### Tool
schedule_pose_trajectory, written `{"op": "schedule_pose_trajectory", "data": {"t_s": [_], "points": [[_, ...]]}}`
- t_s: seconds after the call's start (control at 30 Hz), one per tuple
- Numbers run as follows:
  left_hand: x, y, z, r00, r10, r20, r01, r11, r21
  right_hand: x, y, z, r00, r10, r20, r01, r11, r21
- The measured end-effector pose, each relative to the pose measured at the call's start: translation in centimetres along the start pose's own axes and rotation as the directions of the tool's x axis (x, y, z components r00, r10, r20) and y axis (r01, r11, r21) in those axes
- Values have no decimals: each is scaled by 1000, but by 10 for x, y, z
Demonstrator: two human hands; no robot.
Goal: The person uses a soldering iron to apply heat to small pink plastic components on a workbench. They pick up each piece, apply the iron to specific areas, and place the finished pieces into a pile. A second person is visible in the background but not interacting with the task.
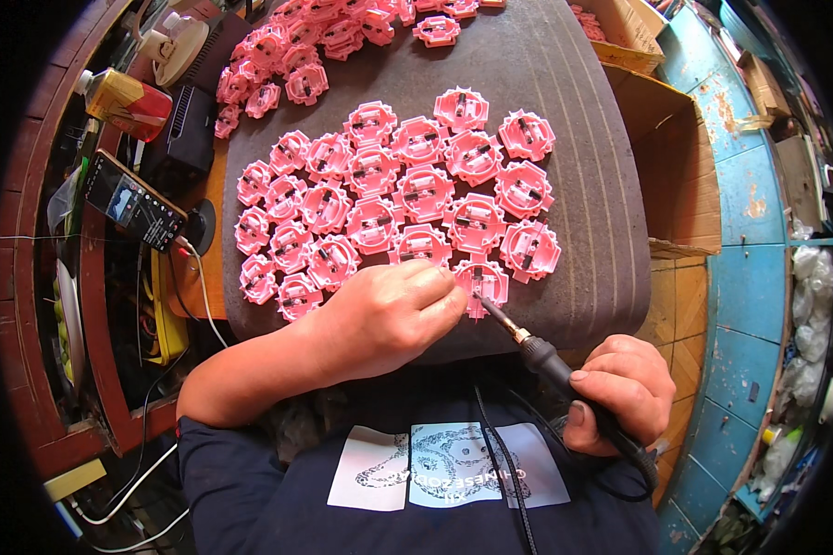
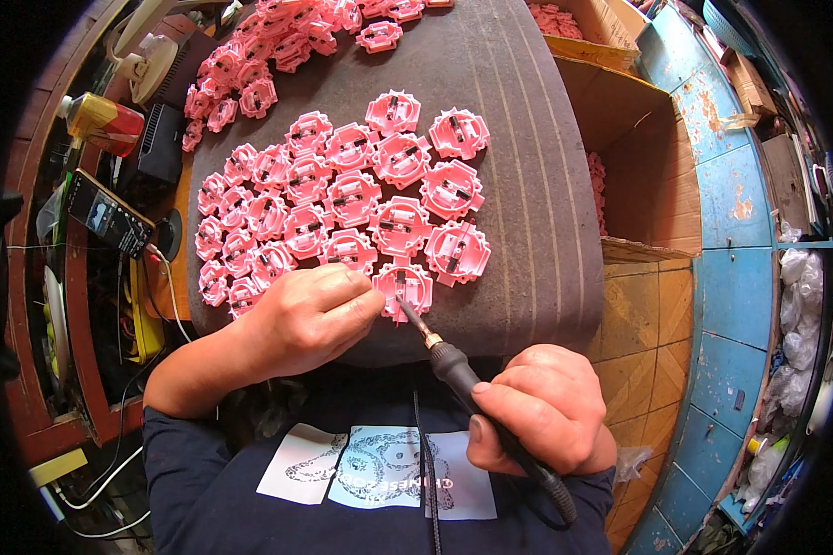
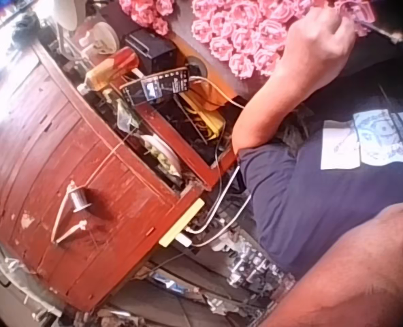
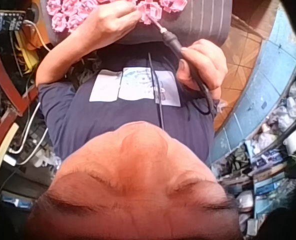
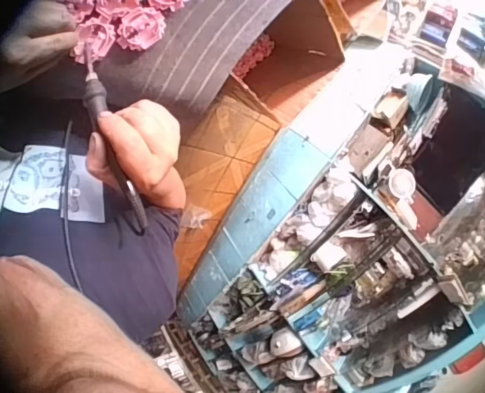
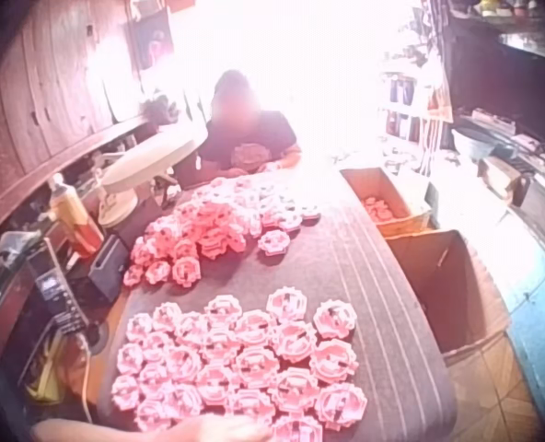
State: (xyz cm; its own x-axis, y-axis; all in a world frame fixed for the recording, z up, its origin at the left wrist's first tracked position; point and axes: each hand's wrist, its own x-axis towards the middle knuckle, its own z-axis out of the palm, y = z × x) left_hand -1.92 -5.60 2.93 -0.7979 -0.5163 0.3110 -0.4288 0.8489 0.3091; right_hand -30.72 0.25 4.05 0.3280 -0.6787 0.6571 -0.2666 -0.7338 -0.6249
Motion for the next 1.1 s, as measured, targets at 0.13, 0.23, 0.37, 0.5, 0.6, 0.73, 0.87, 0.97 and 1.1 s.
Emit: {"op": "schedule_pose_trajectory", "data": {"t_s": [0.13,0.23,0.37,0.5,0.6,0.73,0.87,0.97,1.1], "points": [[1,0,1,1000,8,-1,-8,1000,13,0,-1,0,1000,6,-3,-6,1000,1],[1,1,1,1000,2,-9,-2,1000,24,1,-2,1,1000,1,-2,-1,1000,-1],[-3,11,-18,999,-40,26,40,999,-15,-2,-4,1,997,-2,-71,-1,999,-40],[-20,30,-43,992,-124,-21,124,992,-19,-8,-8,-4,978,13,-208,-22,999,-41],[-43,49,-58,973,-226,-42,226,974,0,-19,-9,-5,943,48,-329,-65,997,-41],[-92,80,-60,897,-401,-186,395,916,-69,-20,-6,-1,949,6,-316,0,1000,17],[-143,114,-56,797,-579,-174,527,806,-270,-12,-9,12,980,-40,-193,58,994,88],[-184,140,-38,786,-617,-31,585,760,-283,2,-13,22,994,-53,-93,72,973,221],[-234,200,-53,716,-688,118,695,719,-22,42,-48,54,989,-99,114,47,921,388]]}}
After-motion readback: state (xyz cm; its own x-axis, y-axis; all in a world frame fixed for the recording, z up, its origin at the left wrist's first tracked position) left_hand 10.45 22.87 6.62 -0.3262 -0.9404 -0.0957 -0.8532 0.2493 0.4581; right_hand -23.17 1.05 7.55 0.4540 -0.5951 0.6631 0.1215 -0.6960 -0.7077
